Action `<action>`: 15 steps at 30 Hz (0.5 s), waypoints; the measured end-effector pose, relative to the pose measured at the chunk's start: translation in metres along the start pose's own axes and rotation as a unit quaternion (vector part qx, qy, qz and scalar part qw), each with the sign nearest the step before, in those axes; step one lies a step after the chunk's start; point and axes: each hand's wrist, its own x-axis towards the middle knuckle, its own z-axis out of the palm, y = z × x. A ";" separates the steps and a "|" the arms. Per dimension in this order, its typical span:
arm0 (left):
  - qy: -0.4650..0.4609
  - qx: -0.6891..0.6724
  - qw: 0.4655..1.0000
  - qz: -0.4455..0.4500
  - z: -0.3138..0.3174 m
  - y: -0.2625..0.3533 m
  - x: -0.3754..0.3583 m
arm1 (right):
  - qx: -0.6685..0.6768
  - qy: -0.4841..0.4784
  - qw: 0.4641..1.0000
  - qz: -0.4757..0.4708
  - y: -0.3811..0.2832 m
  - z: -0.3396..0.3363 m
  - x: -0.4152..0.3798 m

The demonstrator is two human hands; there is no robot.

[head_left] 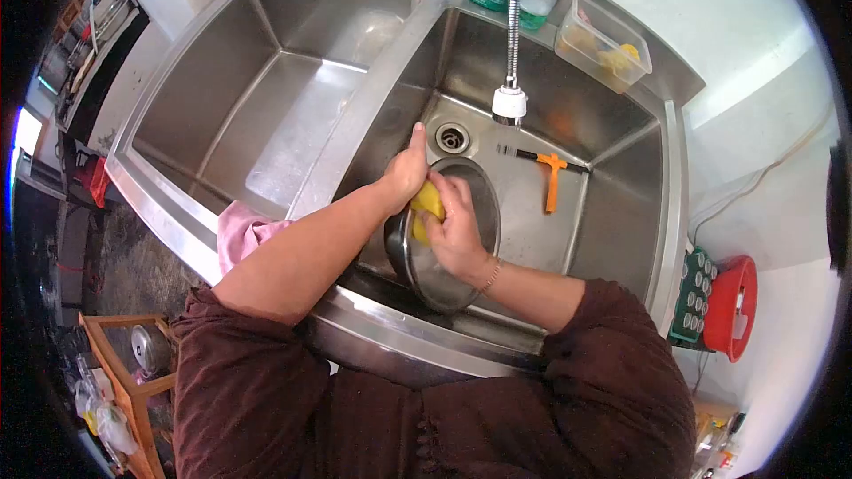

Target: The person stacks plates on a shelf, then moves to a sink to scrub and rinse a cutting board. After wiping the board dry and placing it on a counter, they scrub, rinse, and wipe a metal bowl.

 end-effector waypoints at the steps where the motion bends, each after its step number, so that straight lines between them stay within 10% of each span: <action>1: 0.029 0.029 0.999 0.036 0.000 -0.003 0.004 | 0.001 0.002 1.000 0.000 0.007 0.002 0.004; 5: 0.080 0.128 0.988 0.035 -0.003 0.021 -0.035 | -0.155 0.019 0.973 -0.172 0.043 0.001 0.048; 7: 0.098 0.213 0.968 0.088 -0.002 0.026 -0.046 | -0.249 -0.122 0.959 -0.056 0.067 -0.010 0.067; 9: 0.148 0.226 0.958 0.093 0.001 0.019 -0.046 | -0.324 -0.018 0.946 0.027 0.112 -0.017 0.064; 13: 0.138 0.320 0.921 0.176 0.002 0.016 -0.050 | -0.366 -0.254 0.888 0.118 0.222 -0.054 0.010; 15: 0.123 0.329 0.917 0.189 0.001 0.019 -0.050 | -0.354 -0.137 0.909 0.170 0.206 -0.038 -0.018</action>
